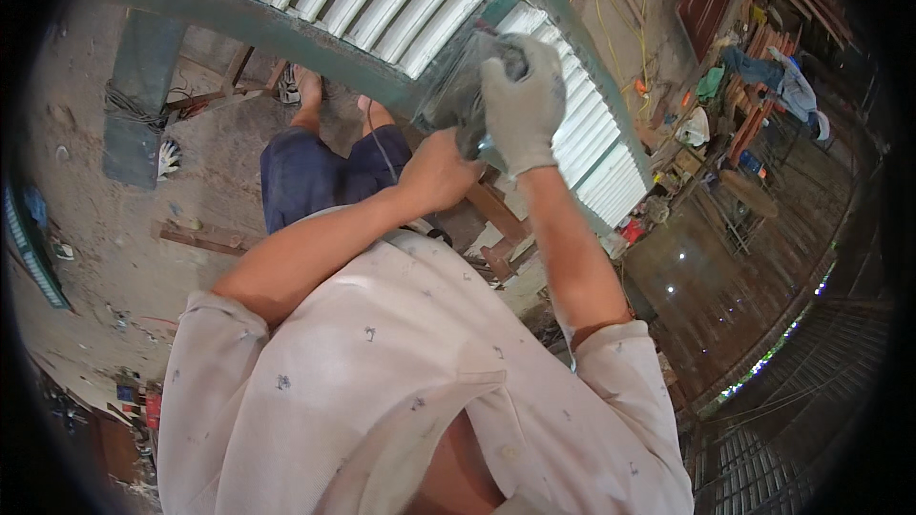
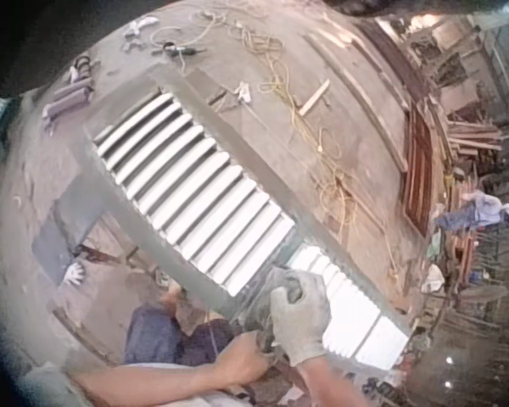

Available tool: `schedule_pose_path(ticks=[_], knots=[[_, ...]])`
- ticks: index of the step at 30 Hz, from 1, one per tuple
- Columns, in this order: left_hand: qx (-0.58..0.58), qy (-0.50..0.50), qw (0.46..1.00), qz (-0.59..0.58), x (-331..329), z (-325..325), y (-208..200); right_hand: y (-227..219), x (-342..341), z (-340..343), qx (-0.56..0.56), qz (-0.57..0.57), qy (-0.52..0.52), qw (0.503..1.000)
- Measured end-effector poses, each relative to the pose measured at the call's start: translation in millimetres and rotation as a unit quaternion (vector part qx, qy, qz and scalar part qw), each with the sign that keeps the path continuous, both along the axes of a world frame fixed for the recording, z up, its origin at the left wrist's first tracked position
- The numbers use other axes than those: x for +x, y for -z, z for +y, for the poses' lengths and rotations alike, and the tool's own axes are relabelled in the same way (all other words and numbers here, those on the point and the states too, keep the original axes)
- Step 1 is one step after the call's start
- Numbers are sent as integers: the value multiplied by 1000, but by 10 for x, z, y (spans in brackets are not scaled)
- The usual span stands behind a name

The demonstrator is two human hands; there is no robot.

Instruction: The person uses an electric sander to smooth the surface of a long, slatted wooden object. They move the sander along the slats and edges, then switch to a hand-held sanding block to finish the surface.

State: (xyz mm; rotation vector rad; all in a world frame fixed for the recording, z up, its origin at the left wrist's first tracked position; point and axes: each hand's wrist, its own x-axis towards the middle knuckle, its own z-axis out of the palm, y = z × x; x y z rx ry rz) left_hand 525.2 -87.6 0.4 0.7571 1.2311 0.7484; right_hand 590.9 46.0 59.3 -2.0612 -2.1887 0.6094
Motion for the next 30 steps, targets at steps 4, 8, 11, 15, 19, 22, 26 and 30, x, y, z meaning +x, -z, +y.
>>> schedule_pose_path(ticks=[4, 8, 11, 15, 19, 22, 26, 30], knots=[[38, -3, 997, 65, 260, 530, 175, 3, 50, 631, 16, -5, 1, 1000], [-52, -13, 997, 58, 150, 1027, -1, -76, 8, 1047, -12, 29, 6, 1000], [-42, -13, 999, 28, 118, 792, 44, -8, -29, 811, 16, 8, -3, 1000], [-46, -63, 997, 13, 59, 191, -67, -11, -72, 186, 51, 29, -65, 996], [-94, -33, 995, -20, -127, 91, -209, -12, -121, 10, 16, 32, -20, 999], [-75, -26, 996, -49, -147, 174, -139, 34, -61, 95, 25, 17, -27, 999], [-66, -16, 997, -45, -75, 301, -21, -9, -120, 300, 17, 4, -27, 999], [-83, -9, 996, -42, -125, 538, -100, 25, -57, 510, 24, 0, -44, 999]])
